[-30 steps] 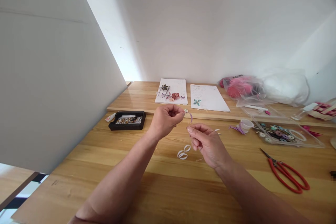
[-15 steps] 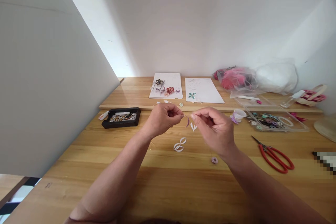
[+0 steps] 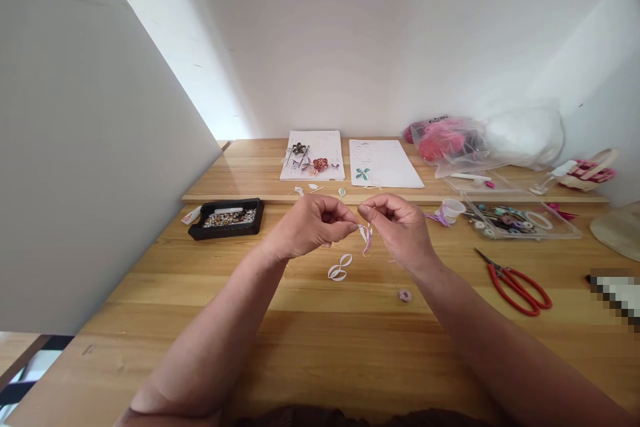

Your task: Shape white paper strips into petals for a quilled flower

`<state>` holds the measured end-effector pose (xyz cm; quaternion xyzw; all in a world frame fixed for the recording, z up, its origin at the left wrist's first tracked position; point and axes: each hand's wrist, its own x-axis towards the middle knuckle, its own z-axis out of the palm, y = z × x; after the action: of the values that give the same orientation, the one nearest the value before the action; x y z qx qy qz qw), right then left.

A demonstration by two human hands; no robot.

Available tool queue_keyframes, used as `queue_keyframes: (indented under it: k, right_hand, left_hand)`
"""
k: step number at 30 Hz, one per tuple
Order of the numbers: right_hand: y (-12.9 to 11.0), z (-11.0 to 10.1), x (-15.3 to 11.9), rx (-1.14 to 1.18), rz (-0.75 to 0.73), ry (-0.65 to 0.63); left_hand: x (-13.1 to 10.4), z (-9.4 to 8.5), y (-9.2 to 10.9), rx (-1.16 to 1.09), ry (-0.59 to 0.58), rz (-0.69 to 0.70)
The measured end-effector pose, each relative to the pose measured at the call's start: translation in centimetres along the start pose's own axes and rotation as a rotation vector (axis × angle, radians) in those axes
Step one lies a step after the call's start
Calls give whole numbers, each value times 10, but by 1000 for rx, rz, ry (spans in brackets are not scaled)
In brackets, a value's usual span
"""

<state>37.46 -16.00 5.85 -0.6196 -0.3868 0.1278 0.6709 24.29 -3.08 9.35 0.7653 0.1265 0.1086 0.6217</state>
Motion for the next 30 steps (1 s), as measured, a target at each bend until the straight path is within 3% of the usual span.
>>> queue_keyframes:
  k: [4,7,11,15,19,23,26,30]
  right_hand:
    - [1,7,-5,284,283,-66]
    - [-1,13,-10,397,422,-85]
    - [-5,19,-16,439,465,-97]
    - [-4,22,-22,442,463,-115]
    - [-1,24,-26,361,393,-144]
    - [-7,21,-29,107,233,-192]
    - [-19,15,-30,-131,78,-201]
    - [-32,3,-28,-400,-217,-115]
  left_hand:
    - [0,-1,4,-58,65,24]
    - [2,-2,5,-91,185,37]
    - [5,-4,1,-85,330,44]
    - [6,-3,0,-71,400,44]
    - [7,-3,1,-51,443,52]
    - [9,-4,-1,32,467,84]
    - [8,-6,-3,139,443,130]
    - [2,-6,-2,246,334,169]
